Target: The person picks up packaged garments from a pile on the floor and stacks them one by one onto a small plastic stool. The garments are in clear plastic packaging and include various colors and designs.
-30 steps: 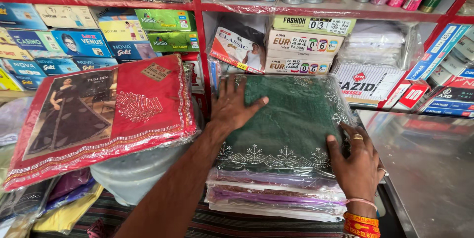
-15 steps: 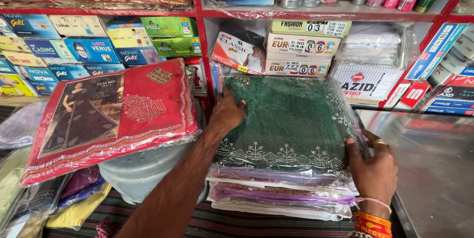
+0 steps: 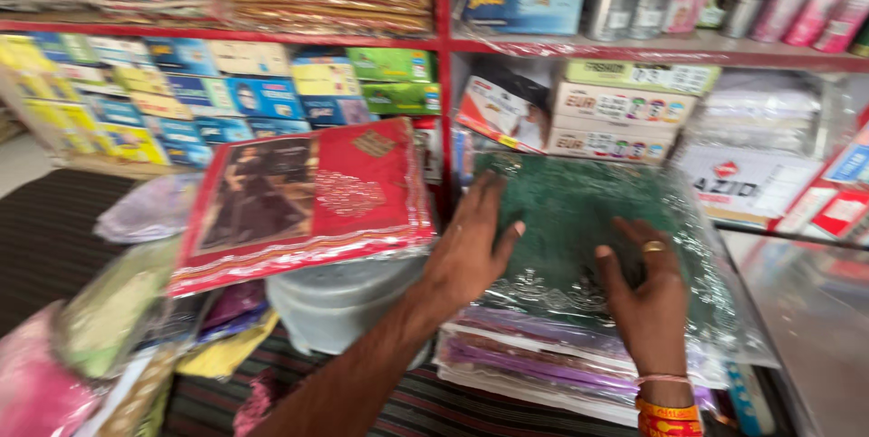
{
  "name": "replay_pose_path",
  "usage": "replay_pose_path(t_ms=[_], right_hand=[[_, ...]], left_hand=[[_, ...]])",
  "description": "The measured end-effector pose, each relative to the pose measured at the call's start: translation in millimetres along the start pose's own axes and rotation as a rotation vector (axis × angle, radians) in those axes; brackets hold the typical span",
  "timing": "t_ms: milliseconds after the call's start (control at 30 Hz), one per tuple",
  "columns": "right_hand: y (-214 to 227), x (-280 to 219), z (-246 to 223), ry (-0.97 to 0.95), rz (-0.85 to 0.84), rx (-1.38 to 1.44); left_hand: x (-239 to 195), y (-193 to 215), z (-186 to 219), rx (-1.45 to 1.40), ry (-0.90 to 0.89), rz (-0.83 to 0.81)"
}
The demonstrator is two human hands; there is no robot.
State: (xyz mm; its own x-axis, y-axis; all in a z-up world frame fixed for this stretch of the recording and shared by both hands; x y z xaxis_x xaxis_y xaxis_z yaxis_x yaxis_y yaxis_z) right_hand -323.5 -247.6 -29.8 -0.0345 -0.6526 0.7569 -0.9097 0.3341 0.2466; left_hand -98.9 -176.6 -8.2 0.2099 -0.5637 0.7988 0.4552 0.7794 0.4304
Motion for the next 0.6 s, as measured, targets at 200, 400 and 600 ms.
replay_pose_path(t_ms=[200,400,600], right_hand=[[-51,-36,-85,0.069,-0.338,0.266],[-76,-64,-112,-0.083,-0.559,0.35],[-94,-75,-102,-0.32,-0.655,0.654]], left_hand=[[-35,103,10,0.188,0.004,-0.069],[-42,187,-37,0.57,-0.078,-0.144],[-33,208,-78,0.581,0.08,-0.243]])
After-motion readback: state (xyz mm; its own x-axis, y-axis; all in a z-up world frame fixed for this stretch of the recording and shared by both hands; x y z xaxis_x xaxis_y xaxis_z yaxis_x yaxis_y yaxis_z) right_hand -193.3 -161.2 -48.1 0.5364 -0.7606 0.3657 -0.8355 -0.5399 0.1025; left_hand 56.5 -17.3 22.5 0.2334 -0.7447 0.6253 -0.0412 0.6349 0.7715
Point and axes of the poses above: each hand's wrist, its own x-axis towards the middle knuckle, its own y-axis out of the back of the hand, z = x × y, the point moved 6 cm from there along x, towards the middle knuckle, and after that the axes turned 12 degrees about z, right-handed, at the moved point
